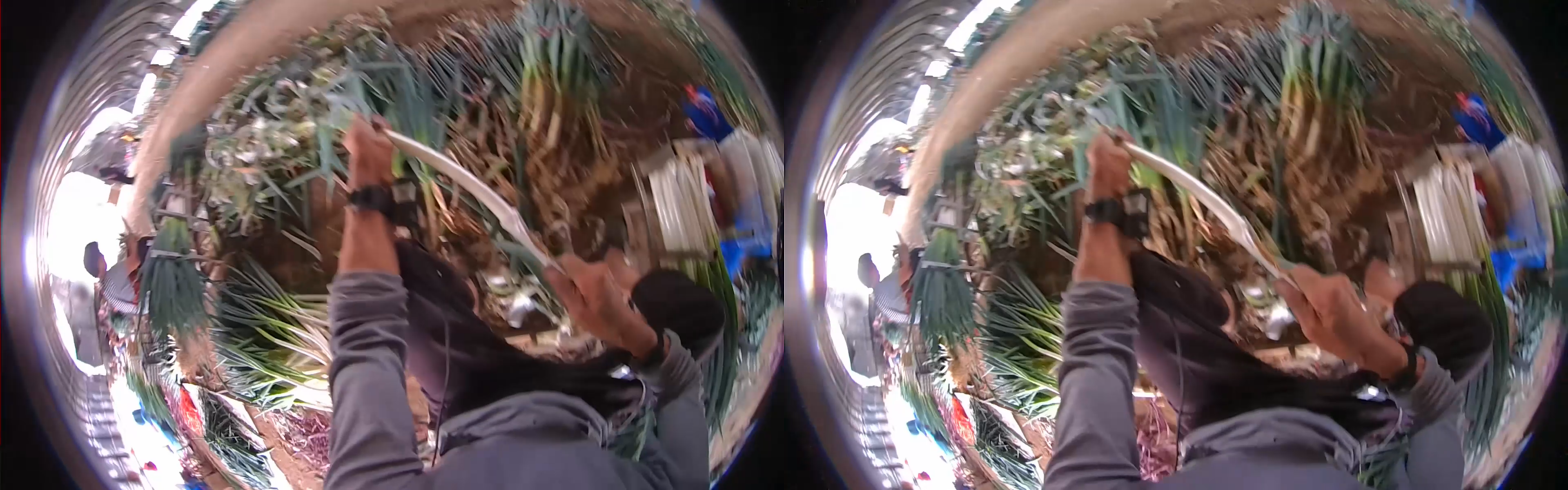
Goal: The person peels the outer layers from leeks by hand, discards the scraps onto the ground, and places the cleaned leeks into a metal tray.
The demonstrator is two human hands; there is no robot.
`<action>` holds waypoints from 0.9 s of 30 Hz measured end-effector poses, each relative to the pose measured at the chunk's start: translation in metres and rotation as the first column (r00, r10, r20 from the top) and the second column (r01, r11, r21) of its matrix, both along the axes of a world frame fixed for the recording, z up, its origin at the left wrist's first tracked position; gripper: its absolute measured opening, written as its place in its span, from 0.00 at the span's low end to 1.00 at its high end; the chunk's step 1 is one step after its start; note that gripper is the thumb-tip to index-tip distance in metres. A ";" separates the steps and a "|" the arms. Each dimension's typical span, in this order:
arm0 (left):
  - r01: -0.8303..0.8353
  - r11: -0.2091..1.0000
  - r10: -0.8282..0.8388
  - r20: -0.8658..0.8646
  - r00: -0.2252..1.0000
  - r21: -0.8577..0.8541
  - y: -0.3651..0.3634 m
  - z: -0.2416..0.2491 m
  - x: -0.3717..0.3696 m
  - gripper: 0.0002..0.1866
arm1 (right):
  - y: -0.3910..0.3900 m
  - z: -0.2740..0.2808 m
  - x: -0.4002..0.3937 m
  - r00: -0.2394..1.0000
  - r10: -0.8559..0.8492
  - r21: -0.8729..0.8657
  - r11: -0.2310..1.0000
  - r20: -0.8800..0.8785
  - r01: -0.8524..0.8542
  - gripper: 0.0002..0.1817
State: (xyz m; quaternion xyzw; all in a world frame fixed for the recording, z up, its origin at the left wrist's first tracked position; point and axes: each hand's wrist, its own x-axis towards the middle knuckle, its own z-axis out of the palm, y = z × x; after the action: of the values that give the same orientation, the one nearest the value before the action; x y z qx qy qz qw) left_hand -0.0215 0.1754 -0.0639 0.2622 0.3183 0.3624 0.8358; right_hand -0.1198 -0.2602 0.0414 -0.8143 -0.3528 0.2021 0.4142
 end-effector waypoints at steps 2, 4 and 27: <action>0.219 0.855 -0.205 -0.081 0.975 0.470 -0.002 -0.007 -0.014 0.10 | -0.013 0.004 -0.003 0.964 0.104 -0.094 0.992 0.245 -0.083 0.06; -0.131 0.991 0.131 -0.003 0.991 0.028 0.025 0.013 -0.001 0.10 | -0.037 0.014 -0.011 0.964 0.040 -0.033 0.999 0.262 -0.032 0.06; 0.250 0.788 -0.386 0.134 0.913 0.563 -0.150 0.083 0.005 0.24 | 0.186 0.022 0.176 0.976 -0.087 0.468 0.867 -0.198 0.172 0.21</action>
State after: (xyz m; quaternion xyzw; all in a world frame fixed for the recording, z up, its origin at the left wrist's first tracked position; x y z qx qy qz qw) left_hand -0.0164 0.0258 0.0188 0.4881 0.0516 0.3184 0.8110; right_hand 0.0559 -0.0744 0.0637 -0.6869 -0.2997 0.1483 0.6452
